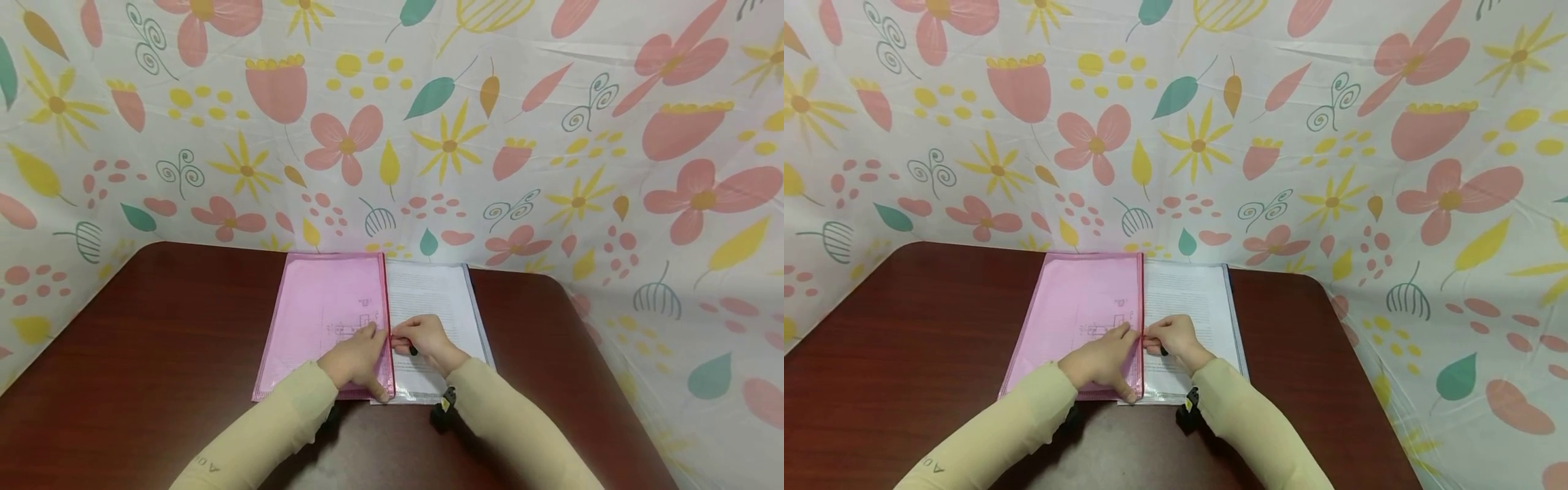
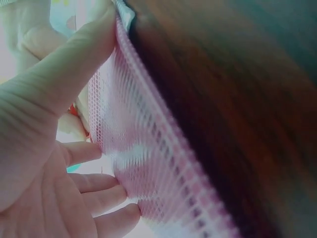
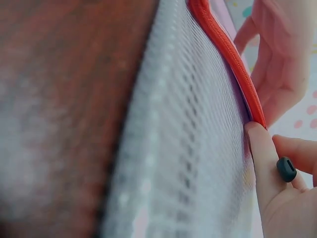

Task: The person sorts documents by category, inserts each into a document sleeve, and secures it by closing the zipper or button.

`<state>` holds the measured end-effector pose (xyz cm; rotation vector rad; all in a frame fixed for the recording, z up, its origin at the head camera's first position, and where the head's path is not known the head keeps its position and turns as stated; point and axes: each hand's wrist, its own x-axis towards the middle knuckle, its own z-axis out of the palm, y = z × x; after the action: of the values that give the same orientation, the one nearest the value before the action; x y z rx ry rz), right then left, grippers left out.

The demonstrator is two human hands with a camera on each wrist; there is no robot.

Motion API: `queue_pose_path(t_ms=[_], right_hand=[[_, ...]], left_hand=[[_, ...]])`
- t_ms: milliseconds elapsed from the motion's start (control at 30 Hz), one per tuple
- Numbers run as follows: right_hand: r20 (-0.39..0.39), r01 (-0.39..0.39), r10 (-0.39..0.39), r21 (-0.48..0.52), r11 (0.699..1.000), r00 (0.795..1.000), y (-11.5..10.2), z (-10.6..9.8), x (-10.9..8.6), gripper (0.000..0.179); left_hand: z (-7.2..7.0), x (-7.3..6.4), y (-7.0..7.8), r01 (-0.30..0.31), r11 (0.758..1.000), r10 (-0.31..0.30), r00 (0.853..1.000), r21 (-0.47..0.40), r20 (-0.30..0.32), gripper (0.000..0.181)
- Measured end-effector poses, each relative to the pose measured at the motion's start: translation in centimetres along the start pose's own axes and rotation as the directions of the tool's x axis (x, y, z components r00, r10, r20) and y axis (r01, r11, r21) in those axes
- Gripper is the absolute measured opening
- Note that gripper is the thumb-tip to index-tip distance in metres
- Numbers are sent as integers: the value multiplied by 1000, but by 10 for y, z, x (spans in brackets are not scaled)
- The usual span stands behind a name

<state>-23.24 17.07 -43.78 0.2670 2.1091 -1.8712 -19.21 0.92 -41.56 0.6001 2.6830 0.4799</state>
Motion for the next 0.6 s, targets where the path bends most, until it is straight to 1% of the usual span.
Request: queue_pose_path(t_ms=[167, 433, 600], right_hand=[[-26, 8, -8, -8, 1000, 1000, -4, 3, 5, 16], [-63, 7, -5, 26, 1000, 998, -11, 7, 16, 16], [-75, 7, -4, 39, 999, 997, -14, 9, 23, 16]], left_hand=[[3, -2, -4, -14, 1000, 14, 1000, -7, -13, 125], [5, -7, -8, -25, 999, 24, 1000, -30, -16, 127], [5, -7, -10, -46, 999, 46, 999, -18, -27, 126]])
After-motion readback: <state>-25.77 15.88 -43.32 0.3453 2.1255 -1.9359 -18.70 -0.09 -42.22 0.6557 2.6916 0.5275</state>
